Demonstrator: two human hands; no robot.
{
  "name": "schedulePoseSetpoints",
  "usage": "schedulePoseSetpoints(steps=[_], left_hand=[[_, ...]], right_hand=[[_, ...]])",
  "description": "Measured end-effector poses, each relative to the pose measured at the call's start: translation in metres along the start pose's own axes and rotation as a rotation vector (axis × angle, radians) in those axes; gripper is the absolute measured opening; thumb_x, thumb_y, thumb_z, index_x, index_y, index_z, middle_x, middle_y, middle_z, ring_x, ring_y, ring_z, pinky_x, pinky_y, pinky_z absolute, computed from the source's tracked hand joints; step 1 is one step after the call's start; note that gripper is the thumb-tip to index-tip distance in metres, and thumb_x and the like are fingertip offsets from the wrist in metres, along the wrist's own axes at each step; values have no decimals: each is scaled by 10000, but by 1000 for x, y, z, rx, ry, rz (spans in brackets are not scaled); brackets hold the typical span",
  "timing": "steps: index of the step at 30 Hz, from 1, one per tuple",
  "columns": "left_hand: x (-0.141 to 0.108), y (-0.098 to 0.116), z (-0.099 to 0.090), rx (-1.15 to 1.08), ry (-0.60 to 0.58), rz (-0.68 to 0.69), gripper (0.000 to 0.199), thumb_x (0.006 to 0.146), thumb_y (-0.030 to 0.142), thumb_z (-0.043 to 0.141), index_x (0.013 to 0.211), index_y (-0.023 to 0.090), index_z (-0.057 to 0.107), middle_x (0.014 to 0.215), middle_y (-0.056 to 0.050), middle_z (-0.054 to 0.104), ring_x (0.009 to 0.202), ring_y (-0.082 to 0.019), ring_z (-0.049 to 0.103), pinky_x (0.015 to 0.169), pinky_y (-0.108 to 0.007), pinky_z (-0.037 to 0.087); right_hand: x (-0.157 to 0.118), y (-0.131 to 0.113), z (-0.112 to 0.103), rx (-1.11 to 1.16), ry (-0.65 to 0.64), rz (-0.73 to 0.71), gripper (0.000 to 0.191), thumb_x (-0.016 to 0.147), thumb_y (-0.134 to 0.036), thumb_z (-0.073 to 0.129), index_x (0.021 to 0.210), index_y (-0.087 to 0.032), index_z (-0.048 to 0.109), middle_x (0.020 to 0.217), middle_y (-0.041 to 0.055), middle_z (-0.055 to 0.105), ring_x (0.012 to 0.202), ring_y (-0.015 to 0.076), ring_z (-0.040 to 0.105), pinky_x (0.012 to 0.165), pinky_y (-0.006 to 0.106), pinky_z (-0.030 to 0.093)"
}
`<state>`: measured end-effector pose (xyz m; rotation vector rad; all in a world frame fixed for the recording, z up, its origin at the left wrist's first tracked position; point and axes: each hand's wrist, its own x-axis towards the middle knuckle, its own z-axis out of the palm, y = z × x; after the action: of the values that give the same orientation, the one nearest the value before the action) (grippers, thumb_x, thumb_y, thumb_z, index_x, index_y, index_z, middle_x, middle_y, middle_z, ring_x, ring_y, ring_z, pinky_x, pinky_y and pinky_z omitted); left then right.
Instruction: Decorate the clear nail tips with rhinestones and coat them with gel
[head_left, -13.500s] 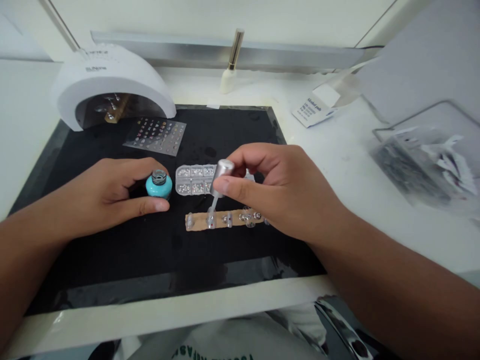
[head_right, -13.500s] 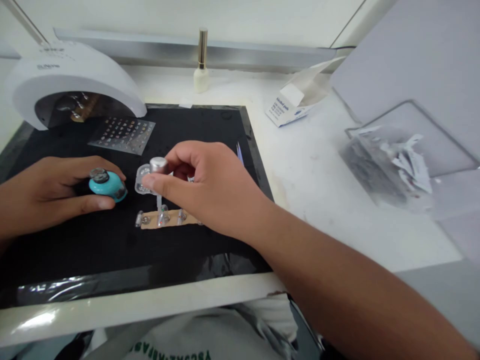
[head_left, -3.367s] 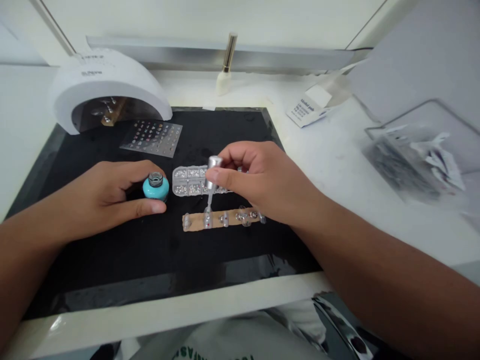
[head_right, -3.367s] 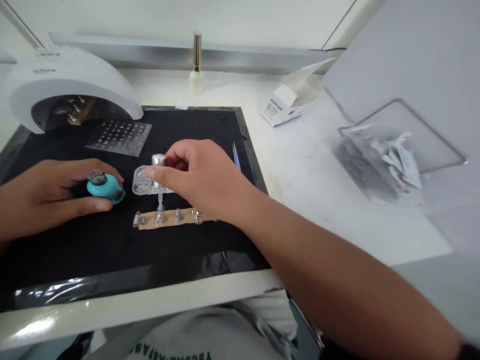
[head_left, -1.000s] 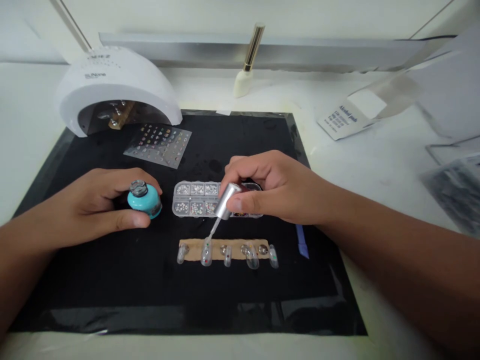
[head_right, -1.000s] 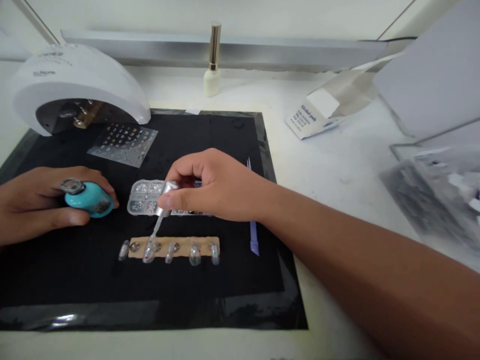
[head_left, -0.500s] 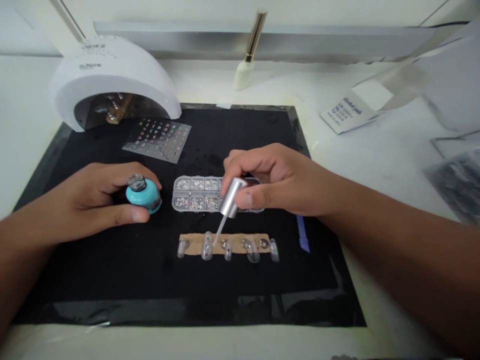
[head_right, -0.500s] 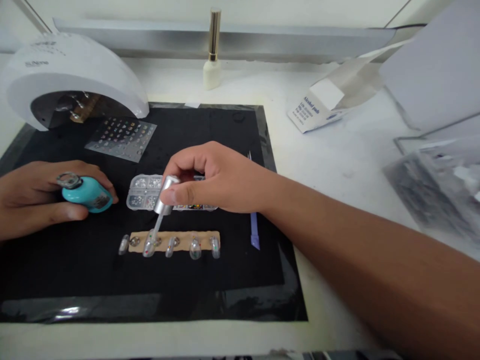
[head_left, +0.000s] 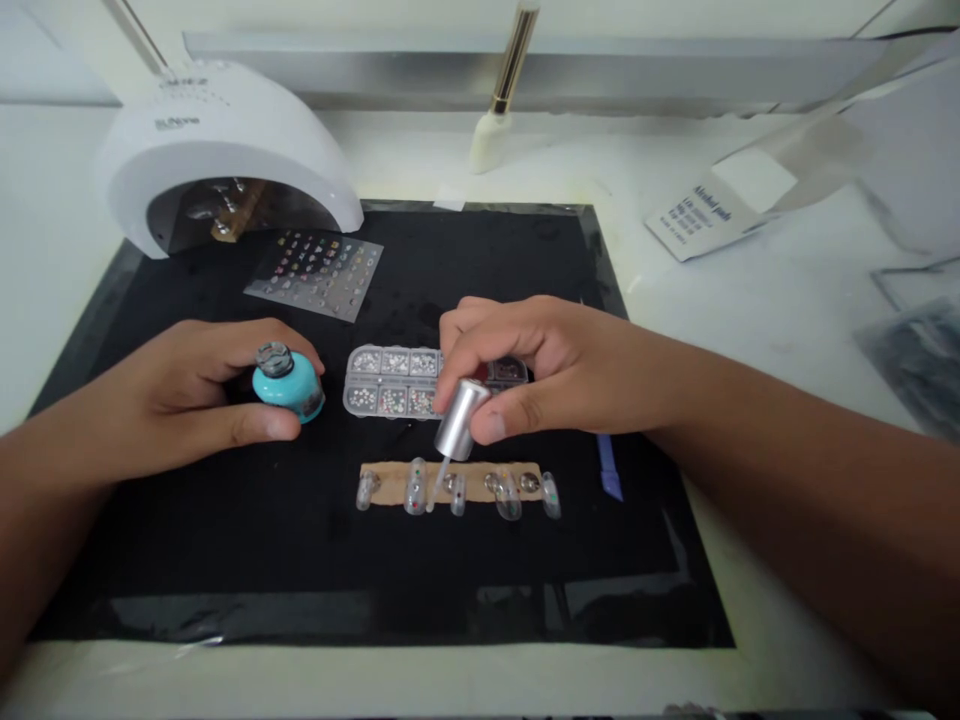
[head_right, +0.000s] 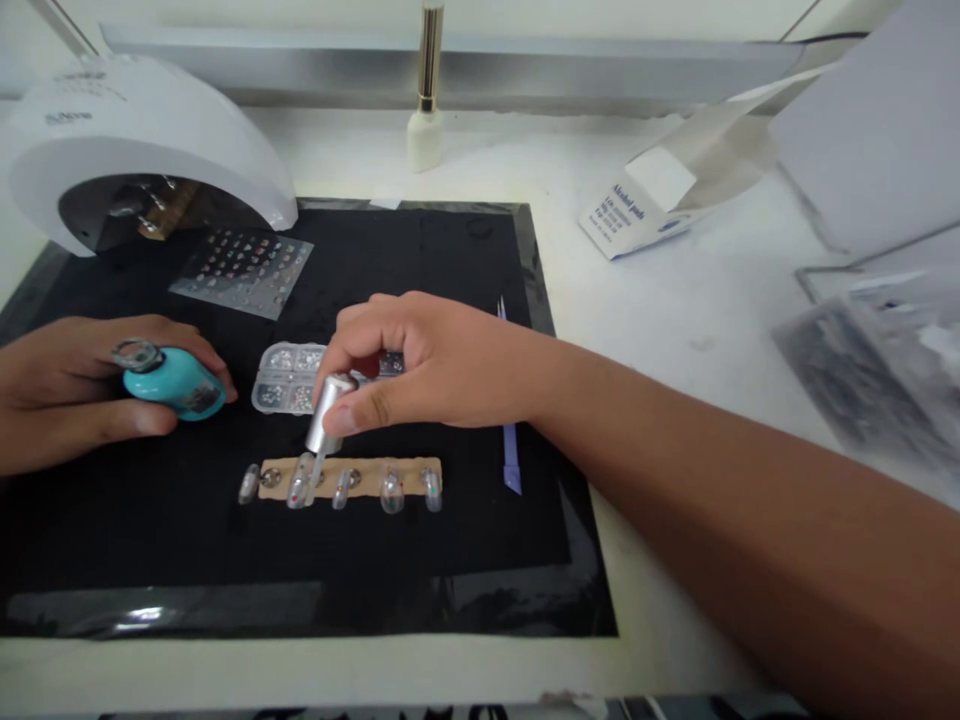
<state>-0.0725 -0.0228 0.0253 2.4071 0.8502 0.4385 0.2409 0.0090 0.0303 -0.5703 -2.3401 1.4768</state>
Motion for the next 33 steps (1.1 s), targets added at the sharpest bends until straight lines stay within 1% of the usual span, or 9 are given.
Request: schedulePoseSetpoints(steps=[2,5,12,14,17,20,23,28,33], left_hand=[[-1,0,0,4,-7,-6,252,1044,501,530,1040,270,630,934,62,752,797,-61,734,682,-64,533],[-2,-1,0,10,-10,-24,265,1042,521,526,1051,276,627,943,63,750,806,-60,731,686,-62,530],[-2,-2,0,-5,-2,-21,229,1027,488,563,1058,277,644,922,62,755,782,-64,728,667,-70,530],[-2,-1,0,-20,1,-29,208,1022,465,576,1058,274,649,914,60,754,779,-67,726,658,-75,531],[-2,-1,0,-21,1,-32,190,1019,445,584,1048,270,652,919,59,755,781,-69,727,659,-77,533],[-2,-1,1,-1,4,-22,205,1029,462,562,1036,274,644,921,66,754,781,-63,732,670,-70,535],[-2,-2,1,18,-1,-21,231,1037,488,540,1057,279,636,909,72,749,774,-56,732,668,-61,531],[-2,-2,1,18,4,-22,223,1035,468,545,1048,267,641,890,68,747,754,-59,729,662,-70,531],[-3,-3,0,-11,-4,-38,159,1001,395,604,1060,257,655,907,58,758,760,-73,724,652,-91,526]], right_hand=[[0,0,0,9,-5,0,246,908,-404,763,947,-161,780,861,-8,621,858,122,528,823,271,392],[1,0,1,8,-11,10,199,893,-368,780,956,-179,784,874,-7,633,866,129,527,829,272,396],[1,-1,0,-3,-8,31,170,888,-322,782,965,-171,787,864,-12,624,863,124,526,831,274,389],[1,-1,0,-2,-4,30,192,900,-347,773,965,-166,785,863,-12,623,857,123,524,824,277,384],[1,-2,1,-6,6,25,285,917,-436,752,956,-155,783,843,-11,613,838,121,521,815,282,379],[2,-2,0,-6,9,25,332,922,-471,743,956,-143,781,825,-12,605,819,117,516,807,283,378],[2,0,0,4,11,16,297,922,-439,750,962,-147,779,829,-14,607,818,114,515,805,278,377],[1,2,-1,36,13,7,170,898,-308,772,963,-152,775,840,-19,608,821,109,512,799,269,375],[0,3,-2,21,10,7,164,911,-311,751,964,-157,765,879,-7,631,834,115,518,798,270,384]])
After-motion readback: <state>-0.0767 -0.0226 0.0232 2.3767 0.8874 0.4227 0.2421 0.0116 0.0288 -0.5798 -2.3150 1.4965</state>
